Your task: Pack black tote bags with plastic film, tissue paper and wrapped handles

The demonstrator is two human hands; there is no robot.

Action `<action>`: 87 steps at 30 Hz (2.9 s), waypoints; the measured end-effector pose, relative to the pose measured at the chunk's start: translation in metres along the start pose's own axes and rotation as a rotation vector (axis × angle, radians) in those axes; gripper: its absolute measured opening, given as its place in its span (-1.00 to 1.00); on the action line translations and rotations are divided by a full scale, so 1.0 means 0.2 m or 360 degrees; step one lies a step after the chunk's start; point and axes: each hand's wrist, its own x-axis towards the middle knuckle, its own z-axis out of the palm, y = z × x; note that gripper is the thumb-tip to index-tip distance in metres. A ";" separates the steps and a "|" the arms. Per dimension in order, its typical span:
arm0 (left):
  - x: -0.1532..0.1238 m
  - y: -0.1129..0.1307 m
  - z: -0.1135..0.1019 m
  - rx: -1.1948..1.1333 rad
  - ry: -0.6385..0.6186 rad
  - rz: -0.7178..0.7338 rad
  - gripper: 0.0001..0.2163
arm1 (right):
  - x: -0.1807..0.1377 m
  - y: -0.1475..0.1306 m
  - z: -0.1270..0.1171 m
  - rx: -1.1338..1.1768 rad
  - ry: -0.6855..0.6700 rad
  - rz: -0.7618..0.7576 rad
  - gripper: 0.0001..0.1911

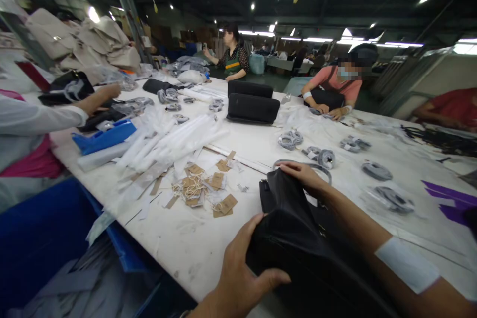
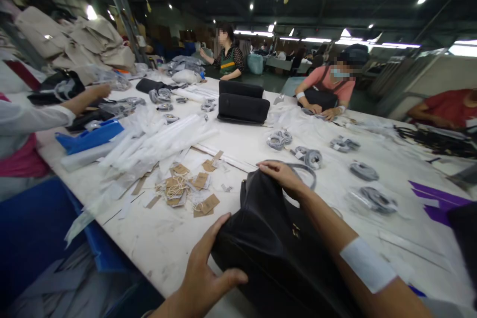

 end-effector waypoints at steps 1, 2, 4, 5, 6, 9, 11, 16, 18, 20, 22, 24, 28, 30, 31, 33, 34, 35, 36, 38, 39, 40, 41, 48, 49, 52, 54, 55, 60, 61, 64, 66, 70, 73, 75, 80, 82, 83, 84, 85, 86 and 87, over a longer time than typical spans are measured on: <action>0.00 0.00 0.00 -0.0030 0.0015 0.0005 -0.19 | 0.00 -0.01 -0.01 0.0175 0.0154 0.0052 -0.46; 0.00 0.01 0.00 -0.0076 0.0015 0.0006 -0.21 | 0.00 -0.03 -0.02 0.0321 0.0305 0.0097 -0.45; 0.02 0.02 0.00 -0.0222 -0.0043 -0.0007 -0.29 | 0.01 -0.07 -0.05 0.0484 0.0546 0.0127 -0.41; 0.03 0.03 -0.01 -0.0315 -0.0104 -0.0028 -0.34 | 0.02 -0.10 -0.06 0.0502 0.0626 0.0118 -0.40; 0.05 0.03 -0.02 -0.0410 -0.0188 -0.0059 -0.41 | 0.02 -0.12 -0.07 0.0496 0.0692 0.0102 -0.39; 0.11 0.06 -0.08 -0.0566 -0.0467 -0.0174 -0.52 | 0.03 -0.17 -0.03 0.0453 0.0833 0.0066 -0.42; 0.16 0.07 -0.12 -0.0528 -0.0575 -0.0226 -0.48 | 0.04 -0.18 0.02 0.0391 0.0910 -0.0003 -0.50; 0.17 0.13 -0.18 -0.0389 -0.0497 -0.0267 -0.53 | 0.08 -0.09 0.12 0.0056 0.0859 -0.0126 -0.54; 0.15 0.15 -0.16 -0.0362 -0.0327 -0.0277 -0.63 | 0.11 -0.03 0.14 -0.0033 0.0805 -0.0109 -0.51; 0.12 0.16 -0.13 -0.0302 -0.0159 -0.0259 -0.68 | 0.14 0.03 0.16 -0.0146 0.0751 -0.0077 -0.49; 0.11 0.15 -0.10 -0.0215 -0.0042 -0.0188 -0.70 | 0.16 0.09 0.20 -0.0316 0.0655 -0.0073 -0.48; 0.12 0.14 -0.09 -0.0116 0.0002 -0.0109 -0.64 | 0.17 0.14 0.24 -0.0459 0.0546 -0.0107 -0.49; 0.18 0.13 -0.11 0.0054 -0.0118 -0.0077 -0.52 | 0.18 0.14 0.28 -0.0575 0.0439 -0.0172 -0.59; 0.20 0.14 -0.11 0.0083 -0.0172 -0.0079 -0.55 | 0.14 0.09 0.25 -0.0659 0.0432 -0.0274 -0.61; 0.20 0.15 -0.11 0.0073 -0.0185 -0.0069 -0.57 | 0.11 0.06 0.23 -0.0692 0.0403 -0.0365 -0.62; 0.20 0.17 -0.12 0.0013 -0.0203 -0.0013 -0.59 | 0.02 -0.01 0.18 -0.0714 0.0302 -0.0600 -0.62; 0.19 0.18 -0.12 -0.0018 -0.0208 0.0030 -0.60 | -0.03 -0.04 0.16 -0.0710 0.0257 -0.0719 -0.62; 0.19 0.18 -0.12 -0.0040 -0.0210 0.0069 -0.60 | -0.08 -0.07 0.14 -0.0702 0.0244 -0.0823 -0.63; 0.18 0.19 -0.12 -0.0049 -0.0212 0.0095 -0.61 | -0.12 -0.10 0.12 -0.0699 0.0268 -0.0912 -0.64; 0.18 0.19 -0.11 -0.0038 -0.0216 0.0097 -0.63 | -0.20 -0.16 0.12 -0.0660 0.0293 -0.1041 -0.62; 0.18 0.19 -0.11 -0.0029 -0.0221 0.0081 -0.63 | -0.23 -0.19 0.12 -0.0605 0.0231 -0.1088 -0.59; 0.19 0.18 -0.10 -0.0026 -0.0228 0.0067 -0.64 | -0.25 -0.22 0.13 -0.0535 0.0108 -0.1123 -0.56; 0.19 0.18 -0.10 -0.0026 -0.0224 0.0063 -0.64 | -0.26 -0.25 0.14 -0.0460 -0.0055 -0.1148 -0.53; 0.17 0.19 -0.08 -0.0052 -0.0189 0.0022 -0.63 | -0.29 -0.26 0.29 -0.0089 -0.0155 -0.0984 -0.47; 0.16 0.19 -0.08 -0.0063 -0.0155 -0.0008 -0.61 | -0.30 -0.25 0.30 -0.0066 -0.0055 -0.0958 -0.46; 0.13 0.18 -0.07 -0.0084 0.0018 -0.0107 -0.54 | -0.30 -0.25 0.33 -0.0087 0.0176 -0.0868 -0.39; 0.11 0.18 -0.06 -0.0110 0.0117 -0.0107 -0.57 | -0.30 -0.26 0.34 -0.0170 0.0279 -0.0826 -0.37; 0.11 0.19 -0.05 -0.0137 0.0133 -0.0081 -0.60 | -0.30 -0.27 0.34 -0.0234 0.0309 -0.0828 -0.37; 0.15 0.23 -0.05 -0.0294 0.0002 -0.0036 -0.58 | -0.29 -0.28 0.36 -0.0655 0.0163 -0.1012 -0.44; 0.17 0.23 -0.06 -0.0309 -0.0059 -0.0062 -0.59 | -0.29 -0.28 0.37 -0.0716 0.0113 -0.1033 -0.44; 0.22 0.23 -0.06 -0.0311 -0.0230 -0.0101 -0.68 | -0.27 -0.26 0.40 -0.0813 -0.0017 -0.1049 -0.43; 0.22 0.21 -0.06 -0.0284 -0.0279 -0.0082 -0.70 | -0.27 -0.23 0.44 -0.0833 -0.0097 -0.1066 -0.42; 0.09 0.12 -0.10 -0.0114 -0.0265 -0.0193 -0.67 | -0.28 -0.16 0.57 -0.0909 -0.0199 -0.1117 -0.43; -0.05 0.05 -0.17 0.0044 -0.0246 -0.0389 -0.47 | -0.30 -0.06 0.74 -0.1021 -0.0245 -0.1148 -0.45; -0.12 0.02 -0.21 0.0110 -0.0279 -0.0479 -0.40 | -0.32 0.01 0.86 -0.1078 -0.0342 -0.1160 -0.46; -0.17 -0.05 -0.26 -0.0118 -0.0492 -0.0883 -0.51 | -0.34 0.13 1.02 -0.1098 -0.0537 -0.1192 -0.49; -0.17 -0.08 -0.27 -0.0268 -0.0556 -0.0974 -0.53 | -0.34 0.14 1.03 -0.1086 -0.0534 -0.1222 -0.50; -0.16 -0.09 -0.27 -0.0273 -0.0571 -0.0980 -0.54 | -0.34 0.15 1.03 -0.1084 -0.0535 -0.1247 -0.51; -0.16 -0.10 -0.27 -0.0229 -0.0575 -0.0975 -0.56 | -0.34 0.15 1.02 -0.1083 -0.0537 -0.1274 -0.52; -0.17 -0.10 -0.27 -0.0148 -0.0567 -0.0963 -0.57 | -0.34 0.15 1.02 -0.1077 -0.0547 -0.1299 -0.54; -0.17 -0.10 -0.28 -0.0054 -0.0559 -0.0946 -0.58 | -0.34 0.16 1.01 -0.1062 -0.0558 -0.1317 -0.56; -0.17 -0.09 -0.28 0.0036 -0.0547 -0.0927 -0.59 | -0.34 0.16 1.01 -0.1039 -0.0577 -0.1333 -0.58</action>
